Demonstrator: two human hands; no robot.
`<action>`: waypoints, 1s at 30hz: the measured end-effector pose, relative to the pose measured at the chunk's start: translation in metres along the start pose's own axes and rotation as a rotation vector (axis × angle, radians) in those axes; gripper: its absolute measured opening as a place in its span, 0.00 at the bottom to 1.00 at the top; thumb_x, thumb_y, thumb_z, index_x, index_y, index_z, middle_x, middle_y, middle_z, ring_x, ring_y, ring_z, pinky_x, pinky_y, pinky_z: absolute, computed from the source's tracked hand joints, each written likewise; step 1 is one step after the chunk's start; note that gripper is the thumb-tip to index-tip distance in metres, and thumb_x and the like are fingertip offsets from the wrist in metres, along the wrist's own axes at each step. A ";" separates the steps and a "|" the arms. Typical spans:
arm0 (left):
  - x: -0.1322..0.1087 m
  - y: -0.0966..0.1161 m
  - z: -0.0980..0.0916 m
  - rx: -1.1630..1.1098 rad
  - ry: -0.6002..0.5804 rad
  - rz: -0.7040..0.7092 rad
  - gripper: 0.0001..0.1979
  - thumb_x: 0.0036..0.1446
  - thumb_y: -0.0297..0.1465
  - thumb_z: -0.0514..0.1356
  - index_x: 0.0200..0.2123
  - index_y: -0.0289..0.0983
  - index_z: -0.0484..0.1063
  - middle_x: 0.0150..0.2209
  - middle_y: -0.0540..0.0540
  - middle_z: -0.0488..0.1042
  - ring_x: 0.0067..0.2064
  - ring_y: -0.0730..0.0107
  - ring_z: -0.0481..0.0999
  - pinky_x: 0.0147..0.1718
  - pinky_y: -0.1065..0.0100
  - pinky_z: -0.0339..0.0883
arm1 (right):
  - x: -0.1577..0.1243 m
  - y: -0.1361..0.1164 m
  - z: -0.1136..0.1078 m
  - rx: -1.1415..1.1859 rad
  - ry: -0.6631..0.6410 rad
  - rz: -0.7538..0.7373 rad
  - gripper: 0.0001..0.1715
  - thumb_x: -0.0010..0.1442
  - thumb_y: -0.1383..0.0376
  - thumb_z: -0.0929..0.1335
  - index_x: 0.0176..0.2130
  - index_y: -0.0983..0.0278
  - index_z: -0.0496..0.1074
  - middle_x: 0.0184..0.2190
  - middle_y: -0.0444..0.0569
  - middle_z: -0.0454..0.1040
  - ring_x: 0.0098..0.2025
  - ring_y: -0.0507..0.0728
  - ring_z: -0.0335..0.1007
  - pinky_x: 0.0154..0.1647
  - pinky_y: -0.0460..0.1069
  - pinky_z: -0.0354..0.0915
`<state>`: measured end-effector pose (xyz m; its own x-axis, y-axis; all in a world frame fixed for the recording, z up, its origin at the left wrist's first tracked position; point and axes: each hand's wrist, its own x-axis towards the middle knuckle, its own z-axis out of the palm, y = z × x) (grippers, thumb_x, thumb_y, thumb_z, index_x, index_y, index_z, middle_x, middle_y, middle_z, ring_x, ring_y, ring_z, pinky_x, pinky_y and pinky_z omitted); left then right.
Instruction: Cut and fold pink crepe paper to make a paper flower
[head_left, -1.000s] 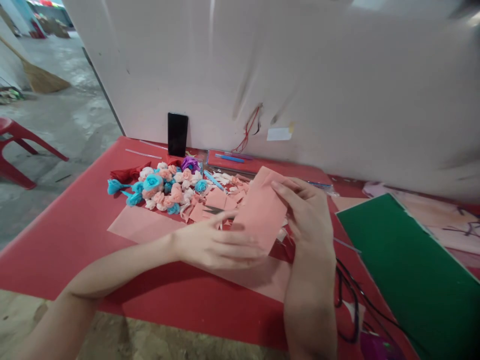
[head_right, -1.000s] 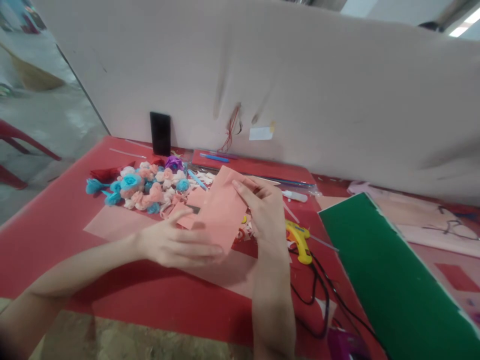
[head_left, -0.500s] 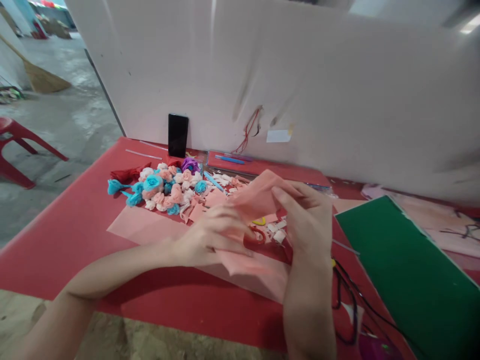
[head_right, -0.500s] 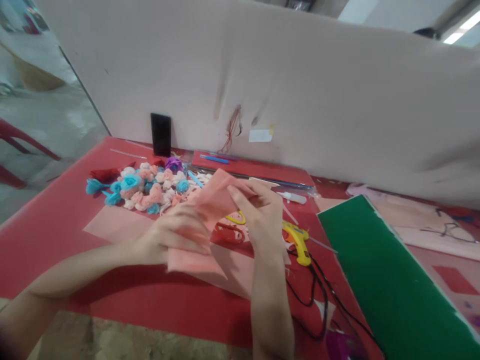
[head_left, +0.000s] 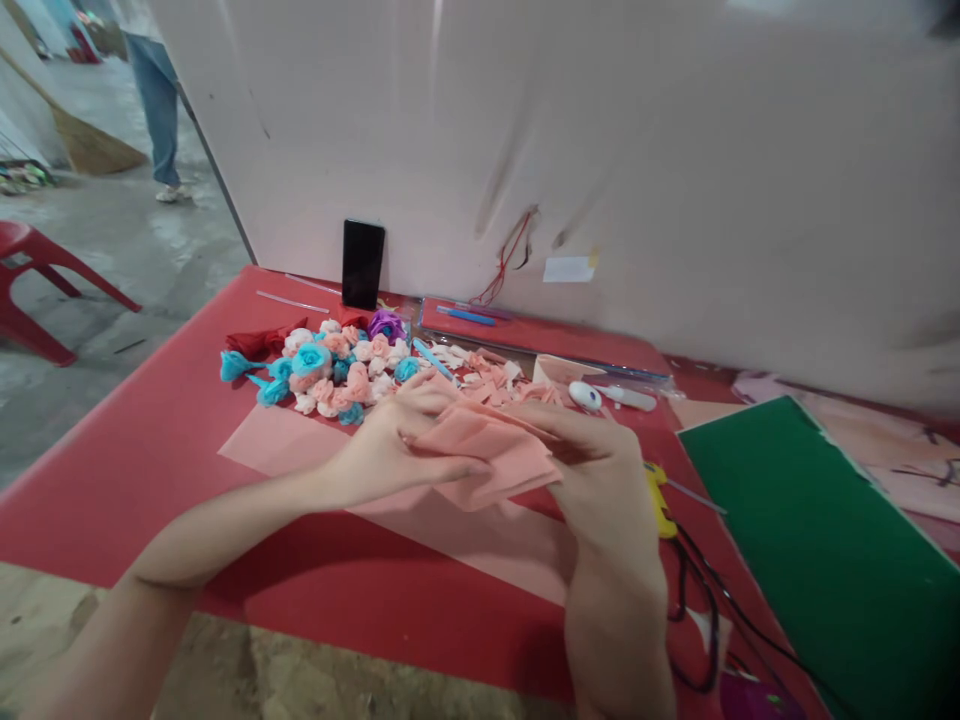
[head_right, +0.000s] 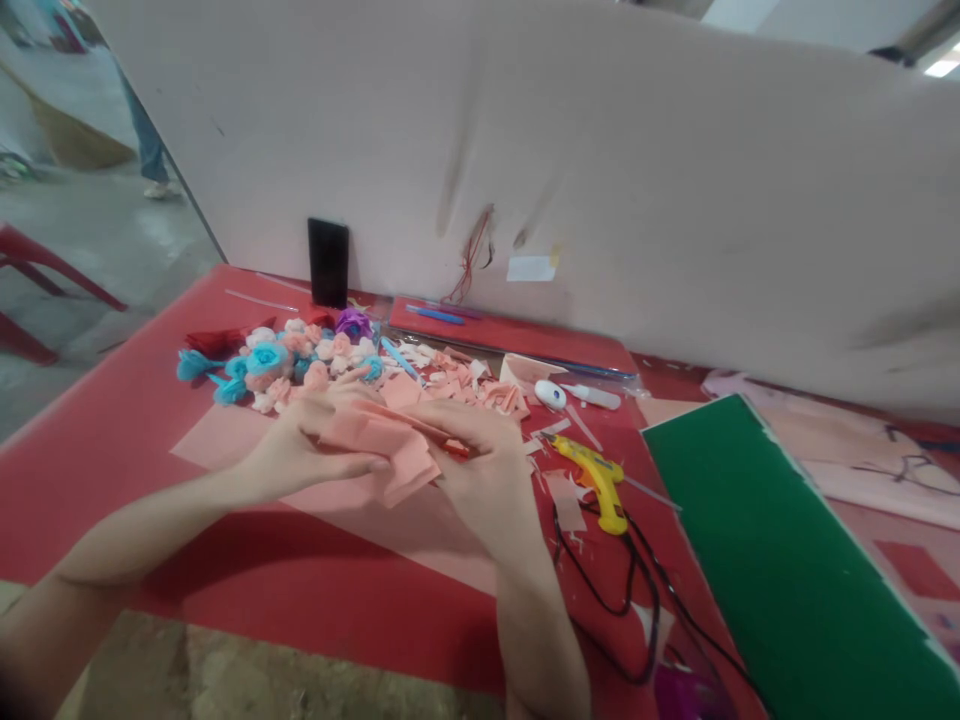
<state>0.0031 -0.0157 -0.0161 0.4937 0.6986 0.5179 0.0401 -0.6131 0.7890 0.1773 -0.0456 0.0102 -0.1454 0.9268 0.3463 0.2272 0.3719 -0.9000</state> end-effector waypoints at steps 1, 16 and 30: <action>0.000 0.001 0.001 -0.012 0.006 -0.020 0.09 0.51 0.32 0.63 0.22 0.33 0.74 0.32 0.44 0.77 0.35 0.68 0.72 0.38 0.64 0.66 | 0.000 0.001 0.000 -0.009 0.005 0.011 0.18 0.47 0.74 0.69 0.32 0.51 0.78 0.29 0.36 0.79 0.30 0.51 0.75 0.30 0.44 0.69; 0.001 0.008 -0.001 -0.022 0.083 -0.077 0.08 0.51 0.28 0.63 0.20 0.34 0.73 0.34 0.44 0.78 0.38 0.66 0.73 0.39 0.65 0.69 | -0.005 -0.007 0.010 -0.221 0.181 0.002 0.05 0.50 0.67 0.69 0.24 0.60 0.74 0.20 0.40 0.72 0.21 0.48 0.64 0.22 0.43 0.63; -0.001 0.003 -0.002 -0.063 0.267 -0.046 0.18 0.48 0.44 0.64 0.35 0.37 0.68 0.35 0.46 0.75 0.34 0.70 0.73 0.35 0.69 0.69 | -0.008 -0.005 0.006 -0.157 0.162 0.052 0.05 0.50 0.66 0.70 0.23 0.60 0.73 0.20 0.40 0.70 0.23 0.50 0.66 0.24 0.44 0.64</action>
<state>0.0010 -0.0180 -0.0138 0.2455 0.8027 0.5435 -0.0011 -0.5604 0.8282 0.1712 -0.0552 0.0098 0.0240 0.9365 0.3497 0.3793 0.3151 -0.8700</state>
